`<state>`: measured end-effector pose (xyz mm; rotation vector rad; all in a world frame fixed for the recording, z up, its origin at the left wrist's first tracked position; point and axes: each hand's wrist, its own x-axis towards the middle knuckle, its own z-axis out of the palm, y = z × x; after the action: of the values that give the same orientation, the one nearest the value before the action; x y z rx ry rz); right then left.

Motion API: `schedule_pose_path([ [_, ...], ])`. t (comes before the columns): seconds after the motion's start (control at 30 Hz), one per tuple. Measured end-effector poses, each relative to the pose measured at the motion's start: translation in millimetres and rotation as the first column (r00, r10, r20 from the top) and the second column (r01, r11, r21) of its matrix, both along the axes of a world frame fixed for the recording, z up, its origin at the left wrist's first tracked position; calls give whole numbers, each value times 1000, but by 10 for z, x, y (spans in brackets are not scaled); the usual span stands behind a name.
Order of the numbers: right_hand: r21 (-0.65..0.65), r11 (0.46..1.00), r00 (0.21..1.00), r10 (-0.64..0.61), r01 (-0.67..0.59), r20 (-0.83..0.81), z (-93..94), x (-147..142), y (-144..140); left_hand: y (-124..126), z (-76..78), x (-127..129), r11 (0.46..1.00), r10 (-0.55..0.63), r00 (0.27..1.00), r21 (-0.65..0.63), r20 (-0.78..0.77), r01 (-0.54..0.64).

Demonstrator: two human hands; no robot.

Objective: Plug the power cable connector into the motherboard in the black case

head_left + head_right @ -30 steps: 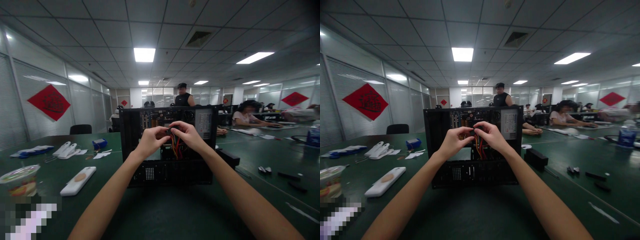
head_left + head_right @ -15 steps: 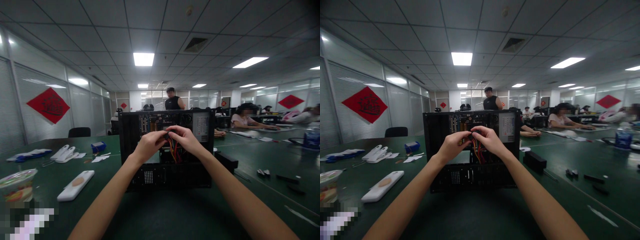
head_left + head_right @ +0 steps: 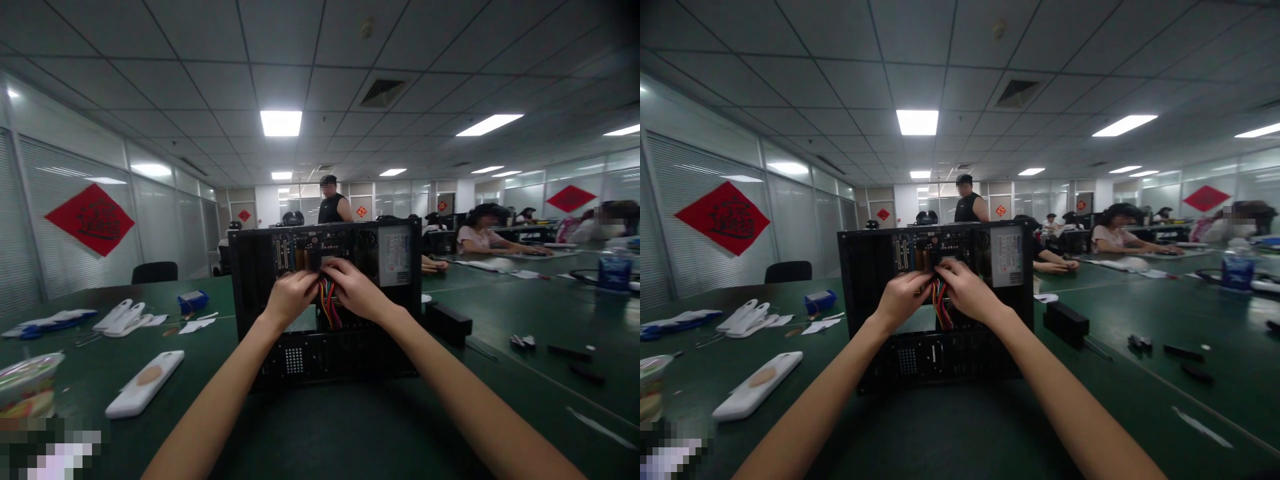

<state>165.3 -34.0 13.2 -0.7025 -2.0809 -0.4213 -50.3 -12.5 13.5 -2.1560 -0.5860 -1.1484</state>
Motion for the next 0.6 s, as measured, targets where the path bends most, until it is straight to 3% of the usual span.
schedule_pose_path([
  [0.07,53,982,977,-186,181,102,-39,-22,16,42,-51,27,992,28,999,-126,-31,-32],
  [0.13,25,944,922,-325,328,210,-75,-24,47,63,-84,56,960,60,996,-270,-65,-75],
  [0.27,-156,852,837,-430,500,338,-172,81,201,121,-91,86,854,168,972,-469,-162,-226],
  [0.37,-273,800,828,-431,535,360,-265,212,338,223,-68,96,797,228,943,-509,-244,-325],
  [0.43,-307,798,837,-399,518,375,-319,277,396,297,-51,119,784,232,919,-498,-320,-371],
  [0.6,-329,817,863,-356,474,358,-380,309,421,377,-74,235,829,182,870,-405,-458,-386],
])
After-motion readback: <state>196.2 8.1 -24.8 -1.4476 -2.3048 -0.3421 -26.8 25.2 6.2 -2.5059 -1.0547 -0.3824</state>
